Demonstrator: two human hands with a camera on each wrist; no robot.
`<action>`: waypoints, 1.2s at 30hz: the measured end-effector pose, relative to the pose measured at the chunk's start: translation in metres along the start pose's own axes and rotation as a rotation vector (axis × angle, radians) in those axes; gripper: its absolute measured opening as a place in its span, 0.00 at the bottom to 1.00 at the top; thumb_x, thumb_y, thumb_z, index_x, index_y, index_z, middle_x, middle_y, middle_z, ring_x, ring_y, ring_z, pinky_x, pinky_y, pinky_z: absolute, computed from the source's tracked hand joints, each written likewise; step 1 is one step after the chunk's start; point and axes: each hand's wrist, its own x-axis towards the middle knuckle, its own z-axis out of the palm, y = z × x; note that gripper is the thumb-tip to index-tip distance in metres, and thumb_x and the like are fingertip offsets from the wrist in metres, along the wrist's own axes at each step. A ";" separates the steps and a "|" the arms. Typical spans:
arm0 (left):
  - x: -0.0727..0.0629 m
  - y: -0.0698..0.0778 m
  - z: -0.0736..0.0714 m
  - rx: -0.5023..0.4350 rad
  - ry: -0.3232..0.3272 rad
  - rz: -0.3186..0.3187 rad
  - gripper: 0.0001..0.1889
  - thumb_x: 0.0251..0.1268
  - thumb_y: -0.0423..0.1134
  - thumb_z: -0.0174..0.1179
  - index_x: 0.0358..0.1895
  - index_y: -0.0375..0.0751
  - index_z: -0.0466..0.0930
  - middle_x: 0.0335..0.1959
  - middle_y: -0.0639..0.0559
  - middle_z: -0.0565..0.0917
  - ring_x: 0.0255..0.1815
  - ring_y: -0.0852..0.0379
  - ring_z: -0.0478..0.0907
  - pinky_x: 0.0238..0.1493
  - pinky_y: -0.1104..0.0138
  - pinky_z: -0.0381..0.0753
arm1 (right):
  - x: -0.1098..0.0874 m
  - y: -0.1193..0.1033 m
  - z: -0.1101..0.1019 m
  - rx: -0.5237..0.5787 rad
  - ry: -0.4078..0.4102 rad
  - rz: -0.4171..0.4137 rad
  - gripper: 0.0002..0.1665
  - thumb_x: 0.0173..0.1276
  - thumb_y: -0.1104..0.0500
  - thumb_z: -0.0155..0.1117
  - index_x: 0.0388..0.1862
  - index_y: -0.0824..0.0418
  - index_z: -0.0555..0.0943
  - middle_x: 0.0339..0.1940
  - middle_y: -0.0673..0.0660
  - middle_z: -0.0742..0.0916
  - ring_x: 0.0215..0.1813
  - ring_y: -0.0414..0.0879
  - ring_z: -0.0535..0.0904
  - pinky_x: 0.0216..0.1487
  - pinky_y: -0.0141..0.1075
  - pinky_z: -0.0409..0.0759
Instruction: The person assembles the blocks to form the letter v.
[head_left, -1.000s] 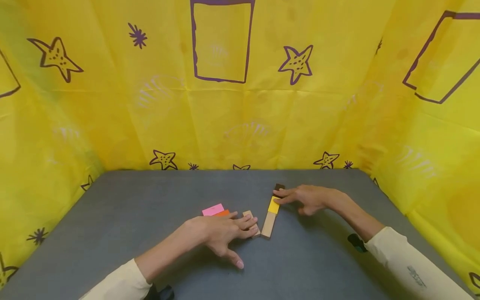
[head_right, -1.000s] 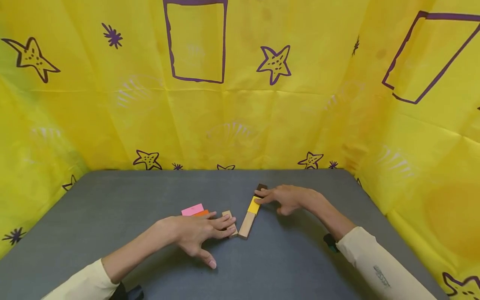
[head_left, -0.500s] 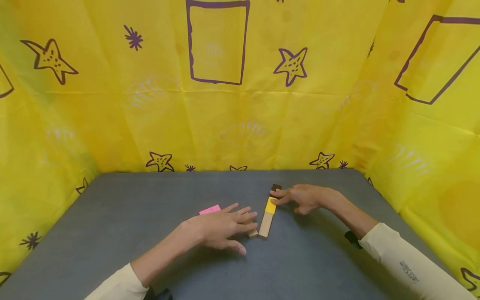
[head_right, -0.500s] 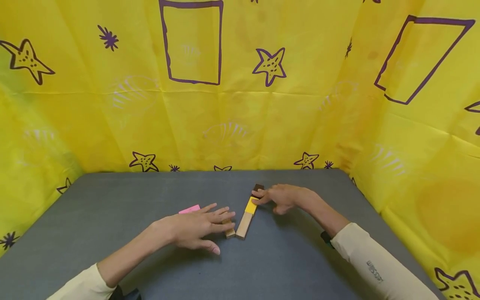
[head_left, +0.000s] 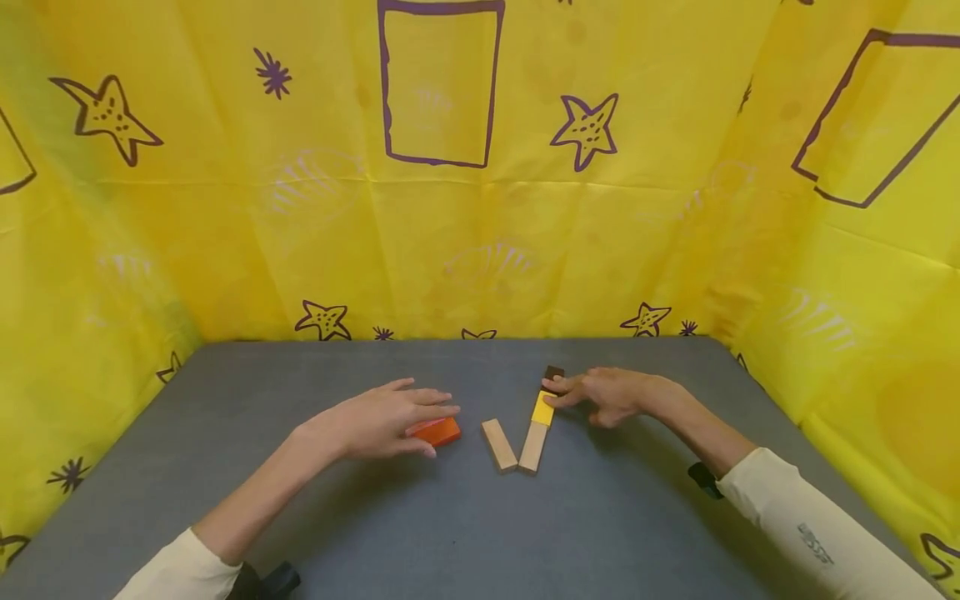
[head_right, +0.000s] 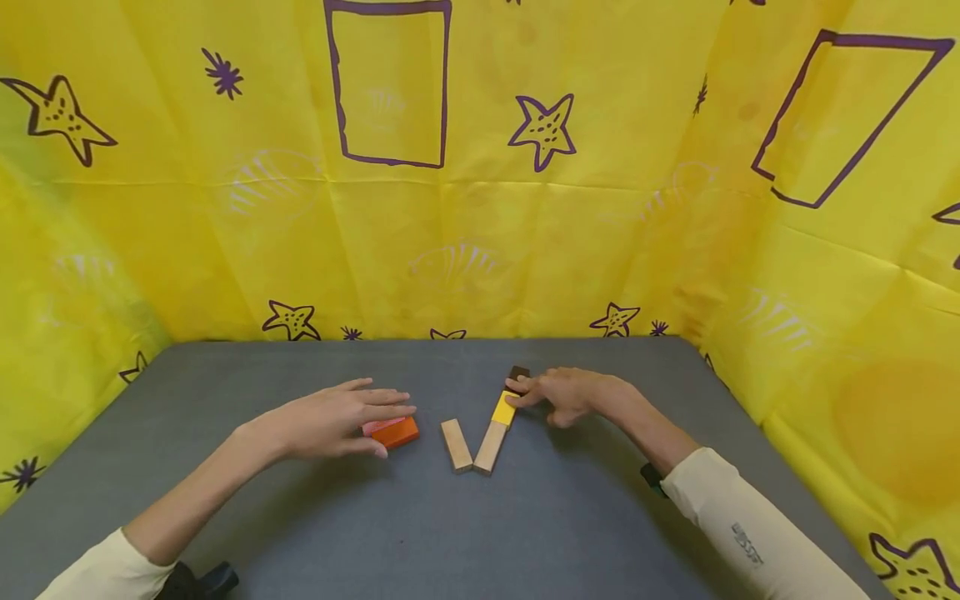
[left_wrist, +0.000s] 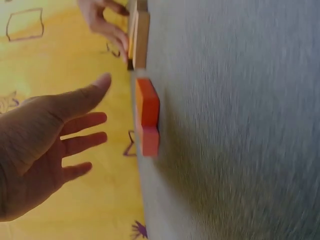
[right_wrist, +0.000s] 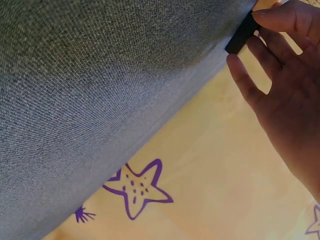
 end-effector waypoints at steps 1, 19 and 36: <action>-0.001 -0.005 -0.001 -0.004 0.006 0.007 0.35 0.69 0.52 0.68 0.77 0.47 0.72 0.78 0.45 0.73 0.81 0.43 0.68 0.83 0.37 0.56 | 0.000 0.000 0.000 -0.001 0.001 0.001 0.48 0.60 0.78 0.62 0.79 0.52 0.70 0.85 0.57 0.67 0.83 0.64 0.65 0.30 0.31 0.60; 0.027 -0.021 0.012 -0.016 -0.192 0.111 0.36 0.67 0.32 0.68 0.79 0.52 0.69 0.83 0.51 0.66 0.83 0.48 0.66 0.84 0.34 0.49 | -0.001 -0.001 0.001 -0.001 -0.001 0.005 0.48 0.60 0.78 0.61 0.79 0.52 0.70 0.85 0.57 0.67 0.83 0.63 0.65 0.33 0.31 0.64; 0.034 -0.019 0.012 0.078 -0.129 0.167 0.32 0.62 0.32 0.74 0.71 0.46 0.79 0.68 0.51 0.83 0.71 0.51 0.79 0.81 0.41 0.65 | 0.000 0.000 0.001 0.013 -0.002 0.023 0.48 0.61 0.78 0.61 0.79 0.51 0.70 0.85 0.56 0.66 0.81 0.62 0.67 0.27 0.31 0.57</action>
